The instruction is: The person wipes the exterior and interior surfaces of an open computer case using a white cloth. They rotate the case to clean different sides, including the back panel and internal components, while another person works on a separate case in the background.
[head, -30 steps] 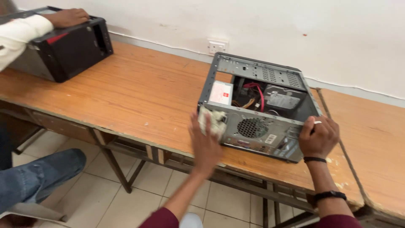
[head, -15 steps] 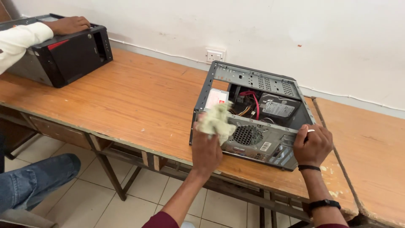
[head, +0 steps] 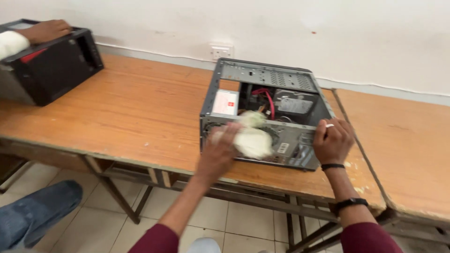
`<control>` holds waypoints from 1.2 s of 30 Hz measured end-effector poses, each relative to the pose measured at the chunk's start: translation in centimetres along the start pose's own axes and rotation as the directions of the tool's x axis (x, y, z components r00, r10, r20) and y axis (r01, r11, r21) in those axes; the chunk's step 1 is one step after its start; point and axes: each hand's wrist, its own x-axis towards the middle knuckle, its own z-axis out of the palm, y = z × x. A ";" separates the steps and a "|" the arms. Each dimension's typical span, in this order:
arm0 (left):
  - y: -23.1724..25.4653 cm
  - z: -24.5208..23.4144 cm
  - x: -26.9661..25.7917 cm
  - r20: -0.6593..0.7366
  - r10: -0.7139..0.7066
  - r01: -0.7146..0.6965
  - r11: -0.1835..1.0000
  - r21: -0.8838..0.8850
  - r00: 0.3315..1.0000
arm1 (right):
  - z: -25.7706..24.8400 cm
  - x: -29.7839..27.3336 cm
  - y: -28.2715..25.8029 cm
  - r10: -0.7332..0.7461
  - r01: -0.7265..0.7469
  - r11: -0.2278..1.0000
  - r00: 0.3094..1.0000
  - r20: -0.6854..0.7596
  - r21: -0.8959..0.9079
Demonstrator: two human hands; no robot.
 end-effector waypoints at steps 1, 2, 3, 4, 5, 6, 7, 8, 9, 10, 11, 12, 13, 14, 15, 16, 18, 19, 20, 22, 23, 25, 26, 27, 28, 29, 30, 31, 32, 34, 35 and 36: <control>-0.4 -0.7 -0.1 -0.002 0.011 -0.011 1.000 -0.016 1.000 | -0.2 0.1 -0.2 0.007 -0.007 1.000 1.000 0.000 -0.018; -0.8 -1.4 -0.2 -0.023 -0.038 0.037 0.998 -0.043 0.999 | -0.3 0.2 -0.5 0.004 -0.004 1.000 1.000 -0.015 -0.018; -1.3 -2.2 -0.4 -0.037 -0.090 0.088 0.994 -0.066 0.995 | -0.2 0.3 -1.0 0.001 -0.001 1.000 1.000 -0.029 -0.011; -1.0 -1.5 -0.3 -0.035 -0.083 0.080 0.994 -0.076 0.996 | -0.3 0.3 -1.1 0.008 -0.008 1.000 1.000 -0.027 -0.022; -0.8 -0.9 -0.3 0.011 -0.018 0.019 0.995 -0.094 1.000 | -0.4 0.4 -1.2 0.000 0.000 1.000 0.999 -0.038 -0.019; -0.5 -0.4 -0.3 0.056 0.048 -0.042 0.993 -0.114 0.997 | -0.5 0.4 -1.5 -0.008 0.008 1.000 0.999 -0.048 -0.015; 0.3 0.2 0.6 0.056 0.051 -0.044 0.992 -0.119 0.997 | -0.4 0.4 -1.4 -0.007 0.006 1.000 0.999 -0.046 -0.021; 1.1 0.7 1.4 0.048 0.186 -0.181 0.979 -0.093 0.981 | -0.4 0.4 -1.3 0.008 -0.008 1.000 1.000 -0.027 -0.014; 1.9 1.2 2.3 0.042 0.318 -0.315 0.947 -0.064 0.947 | -0.3 0.5 -1.2 0.020 -0.020 1.000 1.000 -0.010 -0.008; 2.5 1.4 3.3 0.039 0.319 -0.316 0.946 -0.067 0.947 | -0.4 0.6 -1.2 0.020 -0.020 1.000 1.000 -0.010 -0.012; 3.2 1.5 4.1 0.047 0.390 -0.392 0.920 0.027 0.920 | -0.5 0.6 -1.2 0.012 -0.012 1.000 1.000 0.002 -0.022; 3.9 1.5 4.9 0.062 0.458 -0.462 0.879 0.119 0.887 | -0.6 0.5 -1.3 0.004 -0.004 0.999 1.000 0.013 -0.032; 3.7 1.5 5.0 0.063 0.459 -0.463 0.878 0.119 0.886 | -0.7 0.6 -1.4 0.006 -0.005 0.999 1.000 0.013 -0.031; 3.6 1.5 5.2 0.099 0.520 -0.529 0.830 0.177 0.848 | -0.7 0.8 -1.5 0.003 -0.003 1.000 1.000 0.015 -0.012; 3.6 1.5 5.2 0.139 0.575 -0.591 0.773 0.229 0.806 | -0.8 0.8 -1.5 0.000 -0.001 1.000 1.000 0.020 0.008; 2.6 1.0 5.1 0.140 0.576 -0.592 0.773 0.227 0.805 | -0.7 0.7 -1.4 0.002 -0.003 1.000 1.000 0.021 0.007; 1.1 0.3 4.9 0.272 0.692 -0.743 0.643 0.188 0.668 | -0.8 0.5 -0.7 -0.035 0.035 0.999 0.999 0.017 0.022; -0.1 -0.8 4.3 0.267 0.696 -0.744 0.642 0.185 0.667 | -0.8 0.4 -0.7 -0.034 0.034 0.999 0.999 0.018 0.015; -1.4 -1.8 3.8 0.397 0.709 -0.802 0.580 0.143 0.583 | -0.8 0.4 -0.7 0.003 -0.004 1.000 0.999 0.041 0.015; -3.8 -2.7 2.6 0.516 0.708 -0.854 0.511 0.096 0.482 | -0.8 0.8 -1.1 0.043 -0.043 0.999 0.998 0.056 0.009; -4.8 -2.6 1.7 0.476 0.725 -0.842 0.536 0.064 0.497 | -0.9 1.0 -1.5 0.016 -0.016 1.000 1.000 0.021 0.017; -5.6 -2.3 1.3 0.434 0.744 -0.833 0.553 0.025 0.508 | -0.8 1.1 -1.9 -0.004 0.005 1.000 1.000 -0.013 0.019; -5.3 -2.2 1.8 0.394 0.764 -0.832 0.554 0.006 0.511 | -0.8 1.0 -2.0 -0.004 0.004 1.000 1.000 -0.028 0.026; -4.7 -2.1 2.2 0.350 0.780 -0.829 0.558 -0.015 0.519 | -0.9 0.9 -1.9 -0.006 0.007 0.999 0.999 -0.039 0.031; -3.4 -1.2 2.7 0.346 0.783 -0.830 0.557 -0.021 0.517 | -0.9 0.7 -2.0 -0.003 0.004 1.000 0.999 -0.035 0.025; -2.2 -0.3 3.6 0.348 0.802 -0.863 0.504 0.040 0.485 | -0.8 0.8 -1.9 -0.008 0.010 0.999 0.999 -0.046 0.034; -1.0 0.6 4.4 0.352 0.819 -0.889 0.448 0.101 0.453 | -0.8 0.9 -1.9 -0.013 0.016 0.999 0.998 -0.058 0.044; 1.0 1.4 5.3 0.346 0.821 -0.889 0.445 0.106 0.453 | -0.9 1.1 -1.9 -0.017 0.019 0.999 0.998 -0.062 0.037; 3.0 2.3 6.2 0.340 0.823 -0.886 0.458 0.075 0.455 | -1.0 1.2 -2.0 -0.005 0.007 0.999 0.999 -0.052 0.036; 6.6 3.9 7.4 0.329 0.825 -0.880 0.473 0.044 0.460 | -1.2 1.1 -2.1 0.002 -0.001 0.999 0.999 -0.038 0.032; 7.9 4.9 8.0 0.299 0.828 -0.870 0.494 0.013 0.474 | -1.1 1.1 -1.9 -0.006 0.007 0.999 0.999 -0.036 0.033; 9.3 5.8 8.6 0.269 0.830 -0.859 0.512 -0.019 0.489 | -1.0 1.1 -1.8 -0.014 0.015 0.999 0.999 -0.034 0.034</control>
